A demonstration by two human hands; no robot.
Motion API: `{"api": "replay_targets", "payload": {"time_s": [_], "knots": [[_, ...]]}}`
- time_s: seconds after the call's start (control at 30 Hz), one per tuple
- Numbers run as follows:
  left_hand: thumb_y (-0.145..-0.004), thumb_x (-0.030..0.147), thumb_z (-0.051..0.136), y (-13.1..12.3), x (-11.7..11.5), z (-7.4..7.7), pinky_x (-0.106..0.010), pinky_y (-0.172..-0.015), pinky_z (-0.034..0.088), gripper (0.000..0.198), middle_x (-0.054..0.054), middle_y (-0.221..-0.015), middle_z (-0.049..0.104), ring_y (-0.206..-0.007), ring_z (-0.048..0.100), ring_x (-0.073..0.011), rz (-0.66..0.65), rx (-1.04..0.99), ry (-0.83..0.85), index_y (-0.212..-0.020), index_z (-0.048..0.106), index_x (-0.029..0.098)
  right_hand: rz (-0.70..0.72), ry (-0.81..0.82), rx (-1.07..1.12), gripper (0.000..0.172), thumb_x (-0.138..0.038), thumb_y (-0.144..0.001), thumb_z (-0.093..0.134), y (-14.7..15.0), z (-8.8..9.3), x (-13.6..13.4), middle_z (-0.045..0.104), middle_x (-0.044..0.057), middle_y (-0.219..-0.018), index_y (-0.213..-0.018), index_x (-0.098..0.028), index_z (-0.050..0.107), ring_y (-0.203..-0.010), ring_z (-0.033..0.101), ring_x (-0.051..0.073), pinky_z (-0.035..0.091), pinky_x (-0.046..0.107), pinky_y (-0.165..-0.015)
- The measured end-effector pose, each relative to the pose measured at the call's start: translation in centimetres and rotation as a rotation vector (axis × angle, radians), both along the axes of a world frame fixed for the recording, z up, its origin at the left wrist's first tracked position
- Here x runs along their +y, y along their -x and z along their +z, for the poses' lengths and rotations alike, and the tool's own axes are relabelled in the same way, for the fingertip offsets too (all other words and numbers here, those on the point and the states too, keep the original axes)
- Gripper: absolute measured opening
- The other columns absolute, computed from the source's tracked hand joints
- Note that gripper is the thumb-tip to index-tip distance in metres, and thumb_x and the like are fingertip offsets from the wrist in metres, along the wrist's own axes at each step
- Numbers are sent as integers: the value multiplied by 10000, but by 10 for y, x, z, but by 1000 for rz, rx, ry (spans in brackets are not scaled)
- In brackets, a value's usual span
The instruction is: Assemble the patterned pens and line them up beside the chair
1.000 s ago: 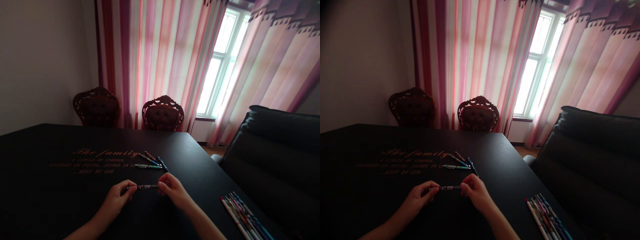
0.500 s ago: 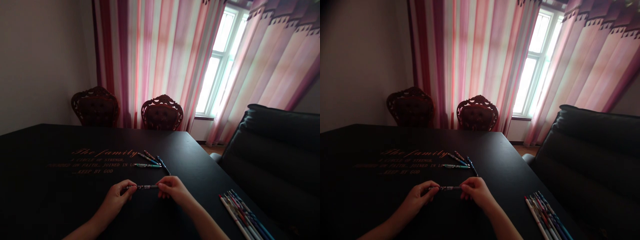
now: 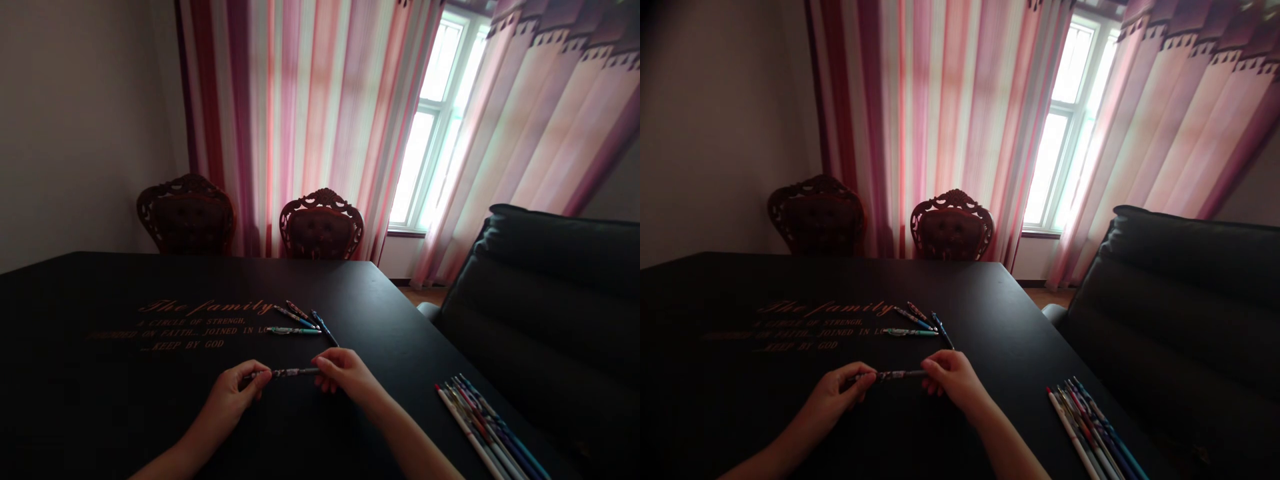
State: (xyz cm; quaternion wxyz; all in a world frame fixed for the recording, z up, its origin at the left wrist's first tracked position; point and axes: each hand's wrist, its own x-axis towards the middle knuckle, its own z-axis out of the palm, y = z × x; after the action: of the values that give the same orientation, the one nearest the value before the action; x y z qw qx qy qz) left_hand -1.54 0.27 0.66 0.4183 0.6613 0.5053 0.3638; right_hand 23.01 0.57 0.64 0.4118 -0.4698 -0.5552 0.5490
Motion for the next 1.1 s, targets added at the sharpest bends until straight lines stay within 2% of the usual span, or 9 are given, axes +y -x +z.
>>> {"api": "replay_targets", "payload": {"time_s": [0.17, 0.27, 0.37, 0.43, 0.67, 0.73, 0.87, 0.97, 1.1], "knots": [[-787, 607, 570, 5, 6, 3, -234, -510, 341, 458, 44, -557, 506, -507, 454, -132, 29, -28, 10, -789, 675, 162, -54, -60, -14, 376, -474, -660, 750, -23, 11, 4, 640, -3, -664, -815, -143, 663, -577, 532, 107, 369, 233, -543], [-809, 546, 582, 8, 6, 7, -248, -558, 399, 382, 23, -619, 567, -582, 537, -161, 26, 11, -35, -822, 672, 175, -73, -56, -62, 340, -457, -680, 733, -44, 16, 7, 620, -11, -654, -802, -148, 664, -587, 527, 110, 360, 229, -537], [-832, 438, 609, 8, 2, 11, -283, -689, 459, 244, -18, -794, 663, -758, 617, -206, -44, 117, -191, -868, 682, 208, -49, -41, -139, 298, -428, -679, 732, -53, 18, 8, 595, -22, -620, -758, -151, 655, -579, 518, 113, 366, 233, -543], [-849, 385, 604, 7, -3, 13, -299, -726, 471, 186, -29, -847, 672, -793, 622, -212, -93, 195, -309, -895, 686, 225, -41, -52, -168, 275, -412, -685, 723, -53, 19, 8, 581, -28, -603, -736, -153, 646, -568, 507, 111, 364, 235, -544], [-860, 294, 596, 8, -8, 13, -333, -809, 470, 161, -48, -939, 679, -879, 618, -227, -115, 362, -588, -976, 706, 272, -84, -169, -201, 295, -448, -721, 705, -45, 25, 6, 572, -27, -610, -731, -156, 661, -569, 472, 106, 323, 234, -526], [-865, 286, 590, 7, -7, 12, -340, -810, 456, 158, -47, -939, 689, -874, 622, -228, -144, 407, -598, -978, 699, 271, -59, -174, -181, 285, -438, -720, 712, -40, 22, 5, 573, -26, -613, -745, -158, 665, -570, 473, 107, 323, 232, -525], [-897, 313, 557, 4, -8, 12, -351, -819, 429, 140, -35, -937, 695, -872, 623, -225, -190, 453, -513, -967, 665, 258, -2, -184, -182, 214, -367, -725, 712, -21, 9, 3, 596, -14, -654, -777, -162, 681, -593, 494, 115, 346, 237, -543], [-876, 349, 601, 2, -8, 12, -348, -826, 413, 128, -24, -962, 685, -908, 613, -229, -246, 472, -480, -948, 655, 258, 37, -164, -192, 173, -307, -712, 717, -12, 1, 2, 625, -5, -692, -816, -171, 693, -607, 521, 122, 372, 241, -559], [-856, 365, 630, 4, -7, 10, -354, -848, 399, 149, -25, -996, 670, -946, 600, -234, -257, 478, -463, -961, 643, 260, -23, -183, -185, 125, -267, -712, 693, -19, 2, 5, 621, -11, -681, -798, -178, 680, -606, 520, 121, 379, 234, -557]]}}
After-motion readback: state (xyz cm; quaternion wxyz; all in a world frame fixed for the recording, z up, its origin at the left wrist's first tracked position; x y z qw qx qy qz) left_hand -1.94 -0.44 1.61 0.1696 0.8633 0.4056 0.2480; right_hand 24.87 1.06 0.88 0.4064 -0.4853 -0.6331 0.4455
